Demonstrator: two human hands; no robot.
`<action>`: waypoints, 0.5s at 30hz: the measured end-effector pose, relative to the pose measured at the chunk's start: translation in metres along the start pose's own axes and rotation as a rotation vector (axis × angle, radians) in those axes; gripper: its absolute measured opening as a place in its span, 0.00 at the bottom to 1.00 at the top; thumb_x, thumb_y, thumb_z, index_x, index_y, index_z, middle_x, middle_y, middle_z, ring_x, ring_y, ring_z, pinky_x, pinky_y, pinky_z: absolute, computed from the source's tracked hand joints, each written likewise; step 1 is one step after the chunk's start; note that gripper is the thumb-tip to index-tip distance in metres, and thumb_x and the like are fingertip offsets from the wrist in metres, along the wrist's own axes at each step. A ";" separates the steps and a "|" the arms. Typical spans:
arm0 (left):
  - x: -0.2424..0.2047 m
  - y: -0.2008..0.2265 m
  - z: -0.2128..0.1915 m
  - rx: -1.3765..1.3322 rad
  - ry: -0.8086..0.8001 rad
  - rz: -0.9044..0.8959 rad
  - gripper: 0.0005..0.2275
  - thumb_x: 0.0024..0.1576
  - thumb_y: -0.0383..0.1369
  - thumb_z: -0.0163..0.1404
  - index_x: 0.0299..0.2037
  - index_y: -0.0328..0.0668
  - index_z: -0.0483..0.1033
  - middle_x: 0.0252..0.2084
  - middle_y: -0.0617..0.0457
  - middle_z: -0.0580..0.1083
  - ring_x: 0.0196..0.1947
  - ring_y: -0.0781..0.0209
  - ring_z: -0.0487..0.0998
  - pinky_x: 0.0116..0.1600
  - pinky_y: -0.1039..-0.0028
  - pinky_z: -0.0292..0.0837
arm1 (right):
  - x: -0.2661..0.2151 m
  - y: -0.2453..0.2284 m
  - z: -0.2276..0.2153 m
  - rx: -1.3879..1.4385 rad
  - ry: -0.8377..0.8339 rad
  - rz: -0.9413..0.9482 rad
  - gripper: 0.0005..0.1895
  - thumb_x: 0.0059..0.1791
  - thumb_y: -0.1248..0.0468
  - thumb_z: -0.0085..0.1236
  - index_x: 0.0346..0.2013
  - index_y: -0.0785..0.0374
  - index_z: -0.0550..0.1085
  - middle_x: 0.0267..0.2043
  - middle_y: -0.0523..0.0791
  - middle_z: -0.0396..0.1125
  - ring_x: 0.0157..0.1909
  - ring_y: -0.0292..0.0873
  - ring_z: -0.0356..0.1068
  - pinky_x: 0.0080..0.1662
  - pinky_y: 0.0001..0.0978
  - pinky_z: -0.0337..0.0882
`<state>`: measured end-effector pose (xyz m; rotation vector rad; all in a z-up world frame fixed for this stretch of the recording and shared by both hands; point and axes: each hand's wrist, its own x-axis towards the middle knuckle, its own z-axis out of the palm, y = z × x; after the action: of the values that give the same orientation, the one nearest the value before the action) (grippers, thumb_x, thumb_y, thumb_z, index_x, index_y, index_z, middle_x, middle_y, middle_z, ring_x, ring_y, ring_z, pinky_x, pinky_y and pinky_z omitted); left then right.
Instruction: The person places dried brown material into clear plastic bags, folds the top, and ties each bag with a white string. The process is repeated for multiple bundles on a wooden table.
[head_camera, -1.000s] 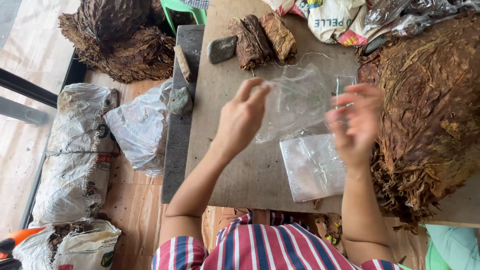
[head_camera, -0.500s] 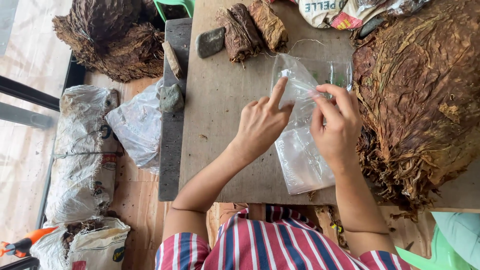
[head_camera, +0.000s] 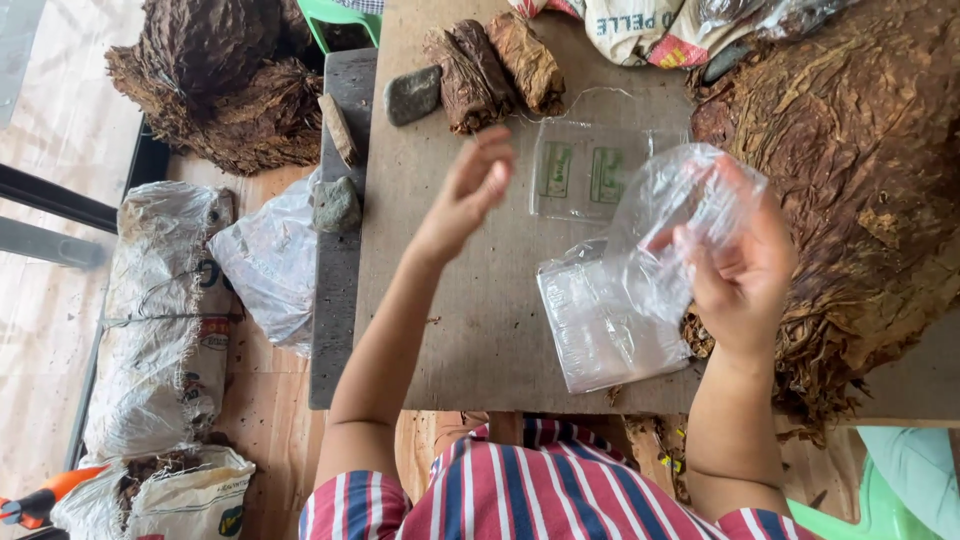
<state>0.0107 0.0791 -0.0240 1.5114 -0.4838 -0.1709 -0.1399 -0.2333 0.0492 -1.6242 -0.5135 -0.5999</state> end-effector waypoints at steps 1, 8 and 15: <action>-0.003 -0.002 0.005 0.001 0.002 0.010 0.34 0.72 0.54 0.51 0.81 0.41 0.60 0.72 0.42 0.74 0.71 0.47 0.78 0.73 0.59 0.82 | -0.001 0.003 -0.002 -0.002 -0.002 -0.010 0.30 0.68 0.78 0.55 0.85 0.61 0.64 0.82 0.59 0.62 0.45 0.50 0.81 0.45 0.32 0.91; -0.002 0.007 0.048 -0.225 -0.221 -0.277 0.37 0.66 0.59 0.50 0.81 0.49 0.63 0.75 0.38 0.76 0.74 0.43 0.80 0.73 0.50 0.83 | -0.005 -0.001 -0.011 0.334 0.086 0.090 0.33 0.64 0.67 0.64 0.85 0.55 0.68 0.79 0.45 0.66 0.53 0.35 0.76 0.48 0.23 0.88; -0.003 -0.019 0.065 -0.956 -0.352 -0.388 0.08 0.68 0.28 0.64 0.36 0.41 0.81 0.74 0.40 0.77 0.64 0.49 0.85 0.79 0.31 0.73 | -0.016 0.016 -0.039 0.567 0.163 0.122 0.46 0.59 0.76 0.57 0.93 0.56 0.60 0.88 0.56 0.66 0.40 0.44 0.81 0.39 0.30 0.85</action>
<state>-0.0145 0.0199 -0.0440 0.6092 -0.2998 -0.8548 -0.1452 -0.2744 0.0307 -1.0510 -0.4124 -0.4390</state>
